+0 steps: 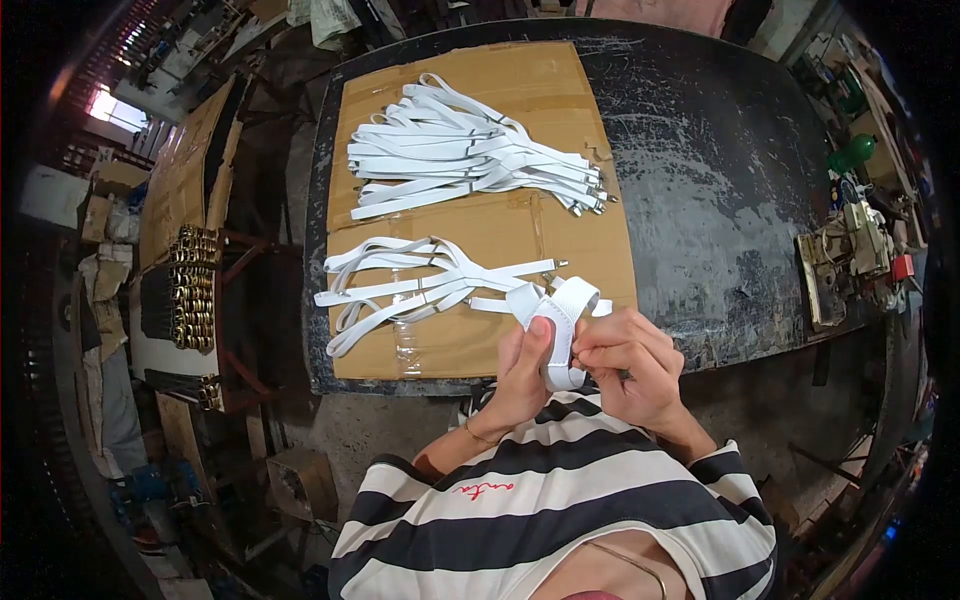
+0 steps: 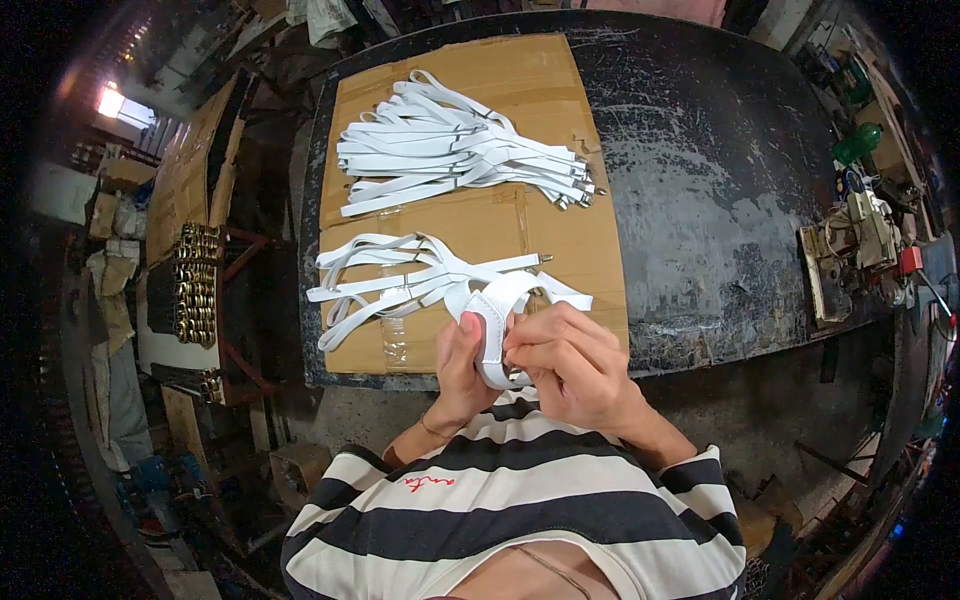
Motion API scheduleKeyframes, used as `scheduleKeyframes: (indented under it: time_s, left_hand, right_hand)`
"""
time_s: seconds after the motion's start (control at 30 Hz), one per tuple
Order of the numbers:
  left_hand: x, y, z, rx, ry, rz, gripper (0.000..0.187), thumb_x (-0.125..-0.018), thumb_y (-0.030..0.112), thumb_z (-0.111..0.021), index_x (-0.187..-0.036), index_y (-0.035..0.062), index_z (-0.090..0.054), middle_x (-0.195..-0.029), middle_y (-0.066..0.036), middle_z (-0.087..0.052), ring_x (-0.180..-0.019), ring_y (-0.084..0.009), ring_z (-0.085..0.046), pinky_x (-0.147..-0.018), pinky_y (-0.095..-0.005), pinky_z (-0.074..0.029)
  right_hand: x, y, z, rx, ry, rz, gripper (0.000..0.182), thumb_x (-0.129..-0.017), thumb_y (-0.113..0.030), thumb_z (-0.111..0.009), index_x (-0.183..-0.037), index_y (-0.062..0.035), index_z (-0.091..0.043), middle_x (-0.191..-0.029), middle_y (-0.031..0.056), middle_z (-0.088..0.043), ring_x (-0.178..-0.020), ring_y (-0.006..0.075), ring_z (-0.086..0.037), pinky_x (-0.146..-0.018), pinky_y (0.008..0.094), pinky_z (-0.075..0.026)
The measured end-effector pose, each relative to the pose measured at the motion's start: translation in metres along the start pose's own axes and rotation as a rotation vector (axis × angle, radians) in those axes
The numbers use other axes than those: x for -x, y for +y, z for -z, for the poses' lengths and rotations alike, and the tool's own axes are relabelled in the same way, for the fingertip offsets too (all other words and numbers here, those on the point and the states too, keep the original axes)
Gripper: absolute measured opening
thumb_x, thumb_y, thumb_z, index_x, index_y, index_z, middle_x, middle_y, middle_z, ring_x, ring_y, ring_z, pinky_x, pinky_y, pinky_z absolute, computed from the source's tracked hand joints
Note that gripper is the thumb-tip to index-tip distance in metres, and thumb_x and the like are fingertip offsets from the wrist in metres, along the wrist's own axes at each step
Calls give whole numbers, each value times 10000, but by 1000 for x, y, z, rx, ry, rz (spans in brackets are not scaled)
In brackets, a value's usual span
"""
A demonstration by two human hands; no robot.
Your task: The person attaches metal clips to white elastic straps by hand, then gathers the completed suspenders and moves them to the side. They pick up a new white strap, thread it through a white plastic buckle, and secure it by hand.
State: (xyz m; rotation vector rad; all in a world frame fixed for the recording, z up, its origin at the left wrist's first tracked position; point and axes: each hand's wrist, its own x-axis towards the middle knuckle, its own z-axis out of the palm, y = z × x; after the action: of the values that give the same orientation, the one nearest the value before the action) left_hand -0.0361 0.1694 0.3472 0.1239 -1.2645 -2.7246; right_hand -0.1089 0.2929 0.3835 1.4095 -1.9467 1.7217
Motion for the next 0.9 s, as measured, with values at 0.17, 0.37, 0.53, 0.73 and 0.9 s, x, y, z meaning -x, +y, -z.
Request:
scheduleKeyframes:
  time_s: [0.17,0.37,0.53,0.73,0.9]
  left_hand:
    - [-4,-2,-2,-68,141,10,478,-948,454,-397,-1008,-7,-505,-867,-70,-541,-747,-117,-512,-651,-237,-421]
    - [-7,9,-9,153,97,64,491,-948,477,-362,-975,4,-492,-848,-68,-521,-732,-132,-515,-647,-264,-442]
    - [-5,3,2,228,-41,103,477,-946,487,-353,-978,28,-478,-799,-26,-468,-714,-103,-485,-625,-251,-429]
    - [4,2,-6,-10,100,116,556,-947,499,-319,-1122,-10,-458,-877,-74,-528,-735,-130,-522,-600,-260,-428]
    - [2,-1,3,-63,-19,57,601,-932,513,-350,-1163,-32,-448,-914,-107,-556,-761,-145,-547,-627,-256,-446]
  right_hand:
    - [3,-6,-1,99,-233,32,233,-615,140,-645,-786,-5,-583,-806,89,-625,-717,235,-584,-622,310,-500]
    - [6,-1,1,-289,11,-194,241,-604,111,-688,-792,-8,-595,-815,81,-621,-779,224,-585,-709,326,-485]
    - [2,-1,8,-274,-46,-255,208,-645,103,-681,-804,6,-587,-789,82,-607,-749,213,-588,-644,292,-465]
    - [-8,-13,8,-141,-103,-191,222,-641,120,-661,-810,9,-569,-779,90,-592,-699,213,-570,-609,296,-455]
    - [-1,-9,-2,-210,-47,-280,225,-656,152,-635,-813,26,-534,-781,120,-574,-697,188,-530,-630,275,-424]
